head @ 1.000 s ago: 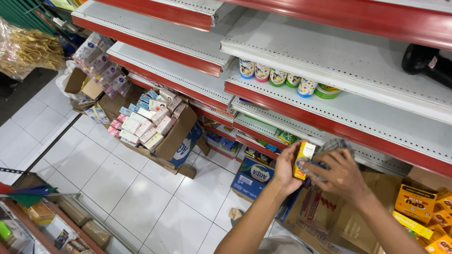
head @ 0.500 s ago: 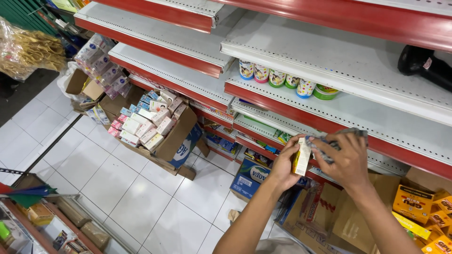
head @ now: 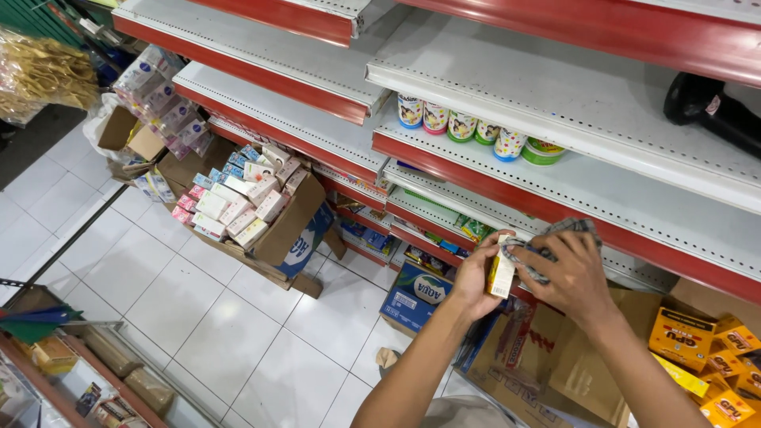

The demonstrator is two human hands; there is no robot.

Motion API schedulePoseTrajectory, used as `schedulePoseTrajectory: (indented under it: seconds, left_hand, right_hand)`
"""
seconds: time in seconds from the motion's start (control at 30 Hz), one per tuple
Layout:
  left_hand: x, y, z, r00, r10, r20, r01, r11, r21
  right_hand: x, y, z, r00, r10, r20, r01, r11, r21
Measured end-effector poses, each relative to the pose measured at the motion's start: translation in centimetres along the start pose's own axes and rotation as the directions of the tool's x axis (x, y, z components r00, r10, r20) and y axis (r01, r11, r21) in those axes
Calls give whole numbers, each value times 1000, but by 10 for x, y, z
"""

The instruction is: Cleaning grocery store shelves with a cloth and organizing small boxed products.

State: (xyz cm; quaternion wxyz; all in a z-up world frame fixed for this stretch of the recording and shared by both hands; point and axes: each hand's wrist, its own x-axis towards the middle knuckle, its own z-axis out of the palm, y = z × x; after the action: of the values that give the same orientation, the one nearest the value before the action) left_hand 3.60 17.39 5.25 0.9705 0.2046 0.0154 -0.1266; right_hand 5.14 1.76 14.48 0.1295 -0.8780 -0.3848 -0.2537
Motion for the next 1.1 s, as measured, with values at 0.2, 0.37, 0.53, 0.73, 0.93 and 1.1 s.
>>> schedulePoseTrajectory:
  seconds: [0.2,0.37,0.53,0.73,0.93,1.1]
  left_hand:
    - [0,21,3,998,21,-57,-19,999,35]
    - [-3,14,-3,1000,17,-23,-15,998,64]
    - [0,19,8,999,41,-6,-41,999,-18]
    - [3,17,-2,999,33,27,-34,998,46]
    - [-1,26,22,997,-11,-82,9,1000,-23]
    - [12,7,-23,995,60,78,-56,997,-49]
  right_hand:
    - [-38,-6,39,988,-154,-15,155,972,179]
    - [-10,0,24,995,-91,-44,97,986,137]
    - [2,5,25,988,50,-149,-39,997,73]
    - [0,9,33,845,488,-218,-339,804,488]
    - [-4,-5,28,984,115,-140,-95,986,139]
    - [-20,-9,22,990,-137,13,131,966,224]
